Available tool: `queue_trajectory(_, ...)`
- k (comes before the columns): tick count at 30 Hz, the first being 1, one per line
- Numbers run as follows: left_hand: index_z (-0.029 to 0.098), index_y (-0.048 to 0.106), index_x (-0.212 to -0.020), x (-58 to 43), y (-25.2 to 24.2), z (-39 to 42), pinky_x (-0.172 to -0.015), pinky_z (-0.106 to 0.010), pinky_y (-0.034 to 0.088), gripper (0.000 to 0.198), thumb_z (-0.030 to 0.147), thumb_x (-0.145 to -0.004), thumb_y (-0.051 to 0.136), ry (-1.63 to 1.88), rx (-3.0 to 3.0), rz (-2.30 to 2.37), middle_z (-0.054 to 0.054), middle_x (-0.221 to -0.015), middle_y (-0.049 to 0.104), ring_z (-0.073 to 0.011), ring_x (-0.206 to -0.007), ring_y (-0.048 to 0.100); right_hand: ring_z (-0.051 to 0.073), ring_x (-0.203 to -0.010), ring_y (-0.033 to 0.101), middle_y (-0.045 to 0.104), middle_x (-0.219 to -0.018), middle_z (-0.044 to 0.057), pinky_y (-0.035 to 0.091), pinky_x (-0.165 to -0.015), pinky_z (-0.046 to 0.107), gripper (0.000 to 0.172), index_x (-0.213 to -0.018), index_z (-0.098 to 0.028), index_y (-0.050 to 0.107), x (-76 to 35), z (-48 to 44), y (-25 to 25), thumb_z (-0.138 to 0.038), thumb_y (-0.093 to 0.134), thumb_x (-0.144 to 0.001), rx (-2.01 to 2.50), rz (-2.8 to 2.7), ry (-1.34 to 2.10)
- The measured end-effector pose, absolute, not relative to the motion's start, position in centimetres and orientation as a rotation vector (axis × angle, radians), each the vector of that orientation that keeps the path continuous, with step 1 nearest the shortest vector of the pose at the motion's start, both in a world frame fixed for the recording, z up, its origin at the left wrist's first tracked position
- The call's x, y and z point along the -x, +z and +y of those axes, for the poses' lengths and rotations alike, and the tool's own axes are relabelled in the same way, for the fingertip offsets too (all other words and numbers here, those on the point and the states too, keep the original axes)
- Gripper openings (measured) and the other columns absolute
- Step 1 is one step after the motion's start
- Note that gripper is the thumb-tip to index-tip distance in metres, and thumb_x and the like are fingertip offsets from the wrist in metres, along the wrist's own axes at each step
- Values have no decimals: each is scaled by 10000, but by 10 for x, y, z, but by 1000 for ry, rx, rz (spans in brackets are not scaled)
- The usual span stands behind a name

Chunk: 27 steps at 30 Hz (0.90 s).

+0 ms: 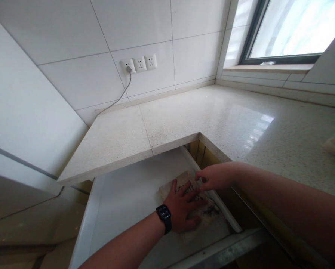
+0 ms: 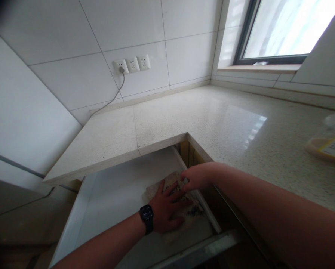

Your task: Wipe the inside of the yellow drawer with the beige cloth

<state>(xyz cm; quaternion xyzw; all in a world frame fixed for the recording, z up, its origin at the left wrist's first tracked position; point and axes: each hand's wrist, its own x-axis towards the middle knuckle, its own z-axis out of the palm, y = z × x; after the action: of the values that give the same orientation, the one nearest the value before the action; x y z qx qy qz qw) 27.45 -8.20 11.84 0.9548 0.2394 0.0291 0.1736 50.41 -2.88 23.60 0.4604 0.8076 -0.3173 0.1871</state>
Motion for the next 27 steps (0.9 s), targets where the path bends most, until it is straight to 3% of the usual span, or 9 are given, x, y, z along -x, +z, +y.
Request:
queue_trajectory(15,495,291,-1546,-256,111,-56,-1131,-787,-38,633,663,-949,416,130,-2710,911,41,-1666,244,-364,-1542,129,334,-1051,679,718,-1180,153,489,-861,413,654,-1397,-165,580,-501,-32,241,-515,602,-845,-1312,2241,-882)
queue_trajectory(27,512,289,-1538,-232,109,-32,-1160,-753,70,623,606,-948,464,94,-2710,1202,64,-1659,266,-333,-1533,176,321,-1046,685,722,-1167,140,487,-854,399,641,-1414,-176,569,-500,-32,243,-493,604,-858,-1322,2218,-904)
